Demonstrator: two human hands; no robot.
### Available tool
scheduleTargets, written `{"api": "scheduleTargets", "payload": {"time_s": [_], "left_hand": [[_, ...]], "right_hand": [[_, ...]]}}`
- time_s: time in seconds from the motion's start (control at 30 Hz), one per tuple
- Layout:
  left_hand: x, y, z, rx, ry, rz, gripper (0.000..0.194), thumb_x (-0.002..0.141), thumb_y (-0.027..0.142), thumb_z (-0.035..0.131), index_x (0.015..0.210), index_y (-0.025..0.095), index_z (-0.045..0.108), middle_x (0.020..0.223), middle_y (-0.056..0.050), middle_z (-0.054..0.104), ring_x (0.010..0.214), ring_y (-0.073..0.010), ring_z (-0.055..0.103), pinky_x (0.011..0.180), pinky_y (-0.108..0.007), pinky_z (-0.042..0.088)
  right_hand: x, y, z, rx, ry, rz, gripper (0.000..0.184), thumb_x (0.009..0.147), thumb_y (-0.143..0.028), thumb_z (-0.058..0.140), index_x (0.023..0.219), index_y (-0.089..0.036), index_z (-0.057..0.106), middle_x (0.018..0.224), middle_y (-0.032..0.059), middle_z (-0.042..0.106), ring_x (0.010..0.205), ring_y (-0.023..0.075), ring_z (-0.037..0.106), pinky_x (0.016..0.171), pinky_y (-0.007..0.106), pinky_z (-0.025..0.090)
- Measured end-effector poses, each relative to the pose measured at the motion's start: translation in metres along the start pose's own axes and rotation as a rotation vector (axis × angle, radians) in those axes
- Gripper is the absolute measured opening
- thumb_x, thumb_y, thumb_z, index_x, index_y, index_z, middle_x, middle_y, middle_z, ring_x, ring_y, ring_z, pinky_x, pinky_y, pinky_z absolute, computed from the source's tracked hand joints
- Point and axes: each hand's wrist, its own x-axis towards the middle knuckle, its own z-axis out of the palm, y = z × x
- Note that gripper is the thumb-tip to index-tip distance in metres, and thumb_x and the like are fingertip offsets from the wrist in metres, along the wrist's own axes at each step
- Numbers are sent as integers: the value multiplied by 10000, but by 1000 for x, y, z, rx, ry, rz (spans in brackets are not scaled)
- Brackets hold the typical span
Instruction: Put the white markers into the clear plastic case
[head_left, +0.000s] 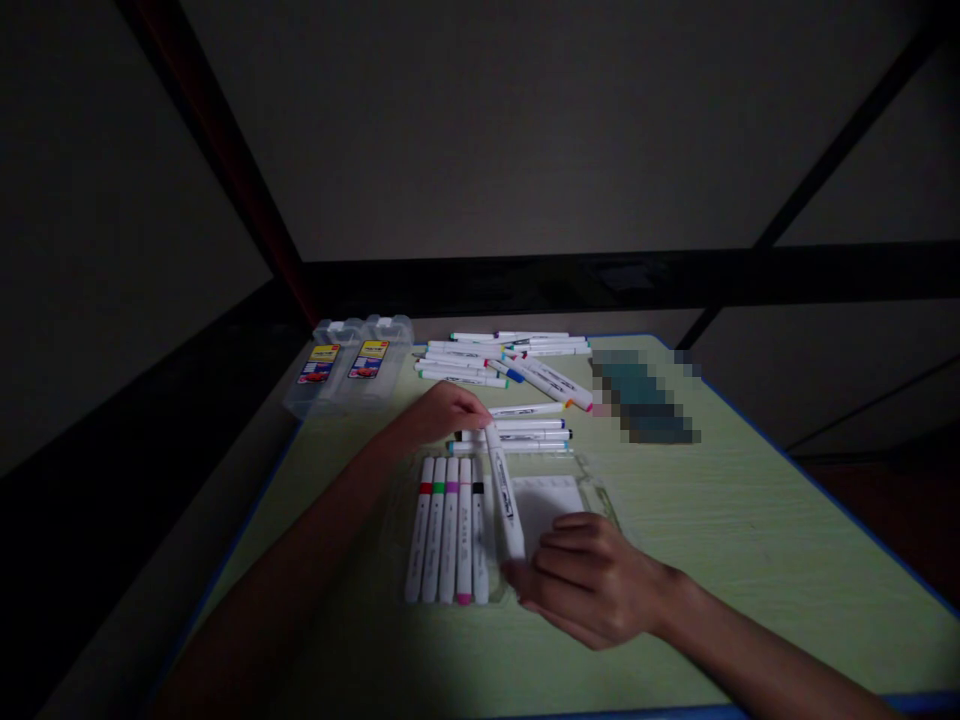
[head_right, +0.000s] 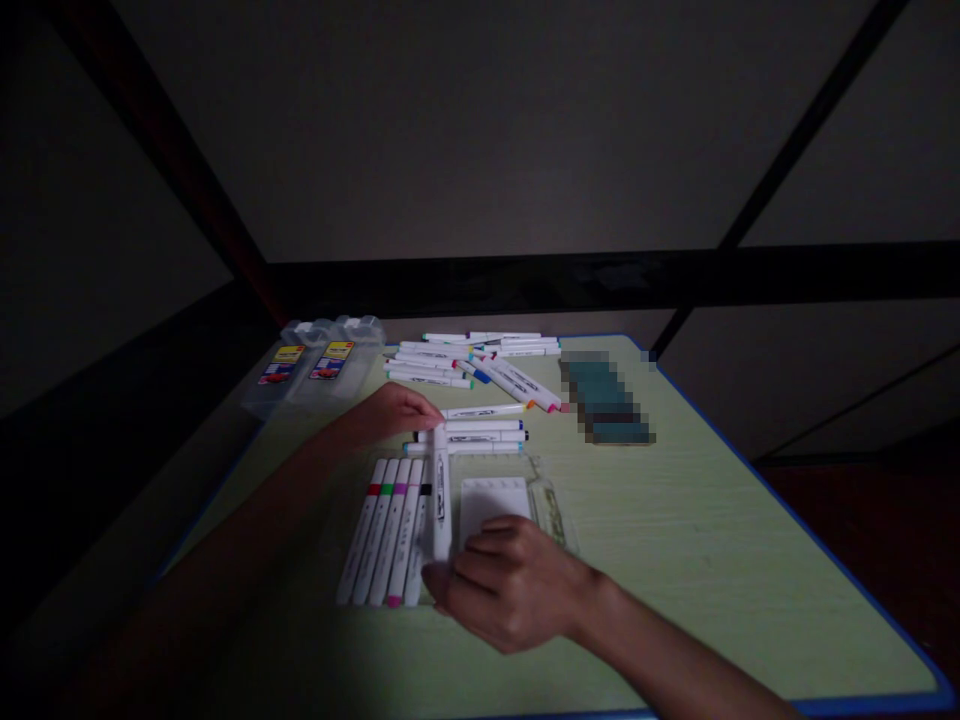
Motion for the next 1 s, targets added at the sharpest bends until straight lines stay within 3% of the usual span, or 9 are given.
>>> {"api": "scheduleTargets", "payload": {"time_s": [0.3, 0.5, 0.67, 1.0], "left_hand": [[-1, 3, -7, -99, 131, -10, 133, 643, 216, 595, 691, 110, 661, 721, -41, 674, 688, -127, 589, 653, -225, 450], [-2, 5, -7, -194, 167, -55, 122, 642, 222, 601, 685, 120, 650, 706, -41, 670, 647, -111, 586, 617, -221, 447], [-2, 6, -8, -269, 244, -83, 143, 650, 251, 617, 702, 120, 643, 725, -53, 673, 687, -127, 602, 615, -229, 451], [-2, 2, -16, -354, 366, -42, 188, 620, 280, 637, 722, 122, 642, 704, -42, 653, 677, -115, 585, 634, -237, 436]], "right_hand": [[-3, 10, -4, -107, 118, 86, 169, 836, -197, 434, 905, -113, 564, 542, 3, 575, 462, 120, 485, 445, 274, 363], [-6, 12, -4, -36, 148, 177, 160, 840, -204, 452, 939, -120, 547, 570, 11, 596, 479, 126, 524, 451, 268, 402], [-8, 11, -4, 204, 167, 427, 154, 858, -221, 438, 956, -146, 530, 698, 30, 641, 591, 125, 593, 532, 245, 461], [-6, 18, -3, 615, 299, 831, 138, 786, -231, 558, 915, -183, 554, 651, -13, 596, 567, 99, 553, 503, 205, 458]]}}
